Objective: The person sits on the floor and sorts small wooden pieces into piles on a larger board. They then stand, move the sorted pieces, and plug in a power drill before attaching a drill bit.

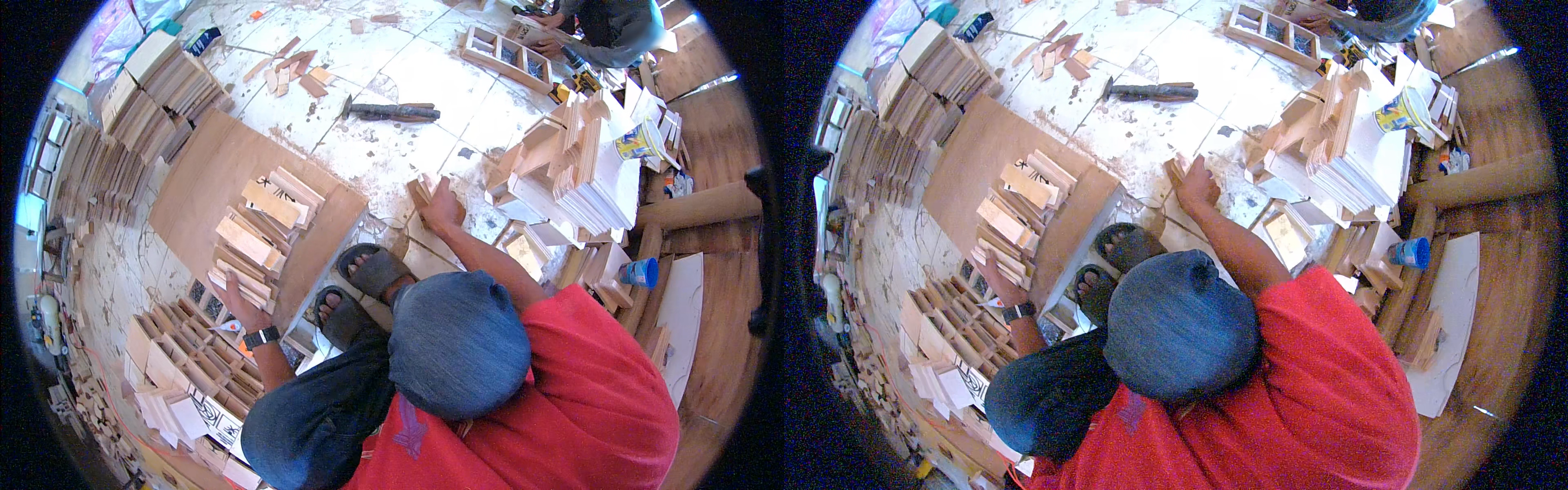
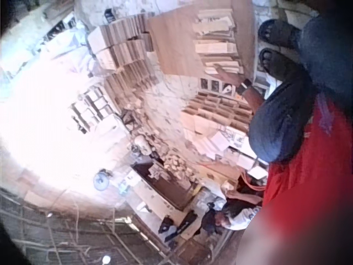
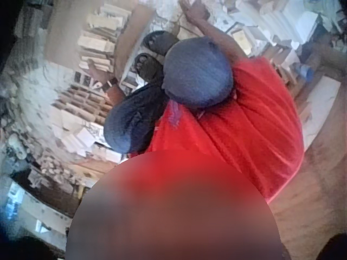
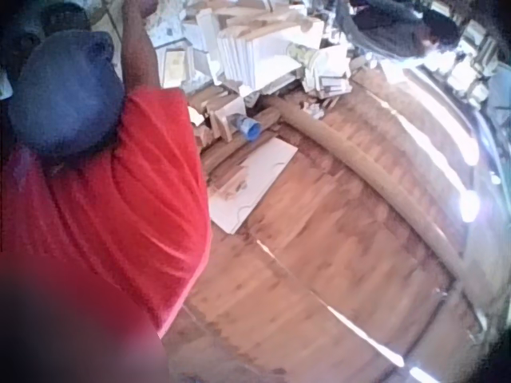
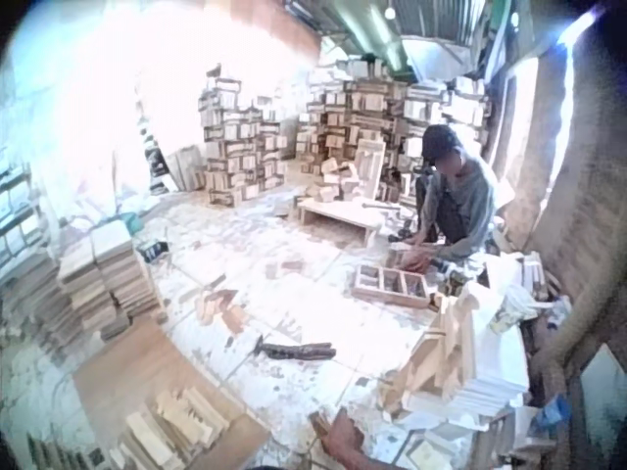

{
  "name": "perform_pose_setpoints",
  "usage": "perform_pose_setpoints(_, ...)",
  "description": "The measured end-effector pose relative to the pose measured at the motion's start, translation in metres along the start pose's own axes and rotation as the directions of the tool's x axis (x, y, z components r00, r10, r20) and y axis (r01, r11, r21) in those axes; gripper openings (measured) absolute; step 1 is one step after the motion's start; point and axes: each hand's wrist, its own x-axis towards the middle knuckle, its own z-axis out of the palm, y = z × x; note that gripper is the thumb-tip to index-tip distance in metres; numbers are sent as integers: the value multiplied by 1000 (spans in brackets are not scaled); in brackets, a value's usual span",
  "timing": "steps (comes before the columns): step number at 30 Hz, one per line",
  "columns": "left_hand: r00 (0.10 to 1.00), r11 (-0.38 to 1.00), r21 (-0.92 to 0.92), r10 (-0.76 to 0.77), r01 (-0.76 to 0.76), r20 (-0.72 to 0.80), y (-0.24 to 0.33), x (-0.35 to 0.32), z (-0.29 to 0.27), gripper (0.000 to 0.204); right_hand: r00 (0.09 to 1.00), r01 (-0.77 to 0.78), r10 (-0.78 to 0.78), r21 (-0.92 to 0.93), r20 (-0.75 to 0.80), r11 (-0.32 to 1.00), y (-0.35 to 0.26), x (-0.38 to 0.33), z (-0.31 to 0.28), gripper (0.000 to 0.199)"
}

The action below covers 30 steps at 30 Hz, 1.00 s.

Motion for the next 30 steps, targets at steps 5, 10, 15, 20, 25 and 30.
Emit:
perform_pose_setpoints(5, 999, 998, 35, 51, -51, 8, 2, -1, 1, 64, 995, 99, -100, -69, -18, 993, -3, -13, -12, 58)
perform_pose_setpoints(10, 999, 999, 30, 36, -36, 7, 1, -3, 0, 65, 999, -30, 29, -10, -27, 1000, -13, -20, -24, 80)
perform_pose_setpoints(15, 999, 998, -45, 39, -38, 31, -4, 3, -5, 60, 996, 55, -53, -25, 68, 998, -10, -20, -20, 66)
perform_pose_setpoints(20, 999, 998, -38, 48, -48, 14, -8, 4, -8, 64, 977, 206, -211, -132, -24, 970, -15, -36, 1, 52)
perform_pose_setpoints(25, 995, 995, 21, 102, -102, 6, -5, 2, -5, 62, 981, 180, -168, -135, 96, 974, -19, -39, -4, 55)
perform_pose_setpoints(30, 998, 998, -31, 56, -55, 19, -5, 3, -6, 58, 968, 202, -184, -91, 173, 975, -4, -17, -15, 68)
